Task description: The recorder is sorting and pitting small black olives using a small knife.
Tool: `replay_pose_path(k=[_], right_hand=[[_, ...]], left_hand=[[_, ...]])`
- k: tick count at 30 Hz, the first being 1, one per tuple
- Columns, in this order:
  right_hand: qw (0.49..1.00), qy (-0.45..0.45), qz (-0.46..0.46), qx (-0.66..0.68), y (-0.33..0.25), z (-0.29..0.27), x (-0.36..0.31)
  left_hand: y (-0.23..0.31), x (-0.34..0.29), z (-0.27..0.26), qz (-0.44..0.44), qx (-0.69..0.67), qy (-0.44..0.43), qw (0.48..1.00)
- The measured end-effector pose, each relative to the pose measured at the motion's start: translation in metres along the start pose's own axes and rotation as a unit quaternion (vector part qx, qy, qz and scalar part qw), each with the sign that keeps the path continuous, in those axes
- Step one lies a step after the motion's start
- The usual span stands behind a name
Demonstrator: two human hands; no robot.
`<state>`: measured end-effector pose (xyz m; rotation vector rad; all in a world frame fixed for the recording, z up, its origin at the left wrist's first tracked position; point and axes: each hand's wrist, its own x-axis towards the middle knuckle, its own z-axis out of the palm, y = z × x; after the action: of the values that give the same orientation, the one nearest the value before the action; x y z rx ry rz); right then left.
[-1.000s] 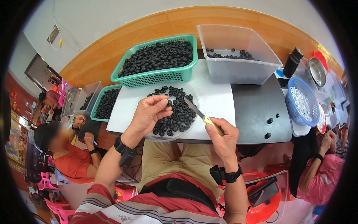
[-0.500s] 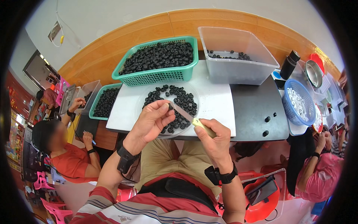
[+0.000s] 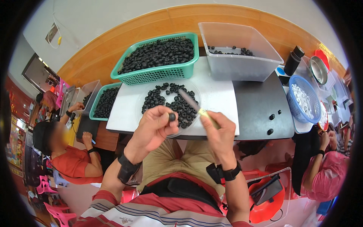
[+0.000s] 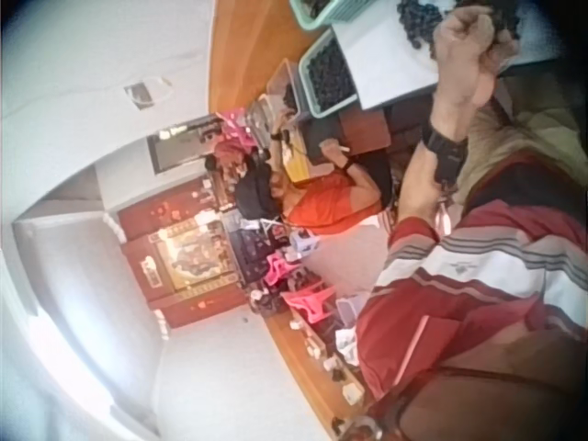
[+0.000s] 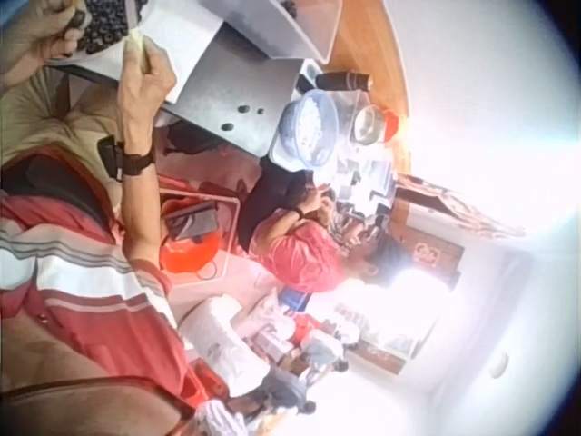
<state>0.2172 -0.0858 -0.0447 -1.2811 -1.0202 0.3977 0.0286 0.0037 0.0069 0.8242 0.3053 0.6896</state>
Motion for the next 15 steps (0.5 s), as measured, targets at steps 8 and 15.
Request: replay_pose_path(k=[8,15], right_hand=[[0.992,-0.101,-0.051,0.05,-0.03,-0.013,-0.001],[0.987,-0.123,-0.097,0.023,-0.023,-0.01,-0.003]], left_hand=[[-0.001,0.007,-0.003,0.017,-0.035,0.03,0.999],[-0.006,0.008,-0.009,0.009,-0.028,0.017,0.999]])
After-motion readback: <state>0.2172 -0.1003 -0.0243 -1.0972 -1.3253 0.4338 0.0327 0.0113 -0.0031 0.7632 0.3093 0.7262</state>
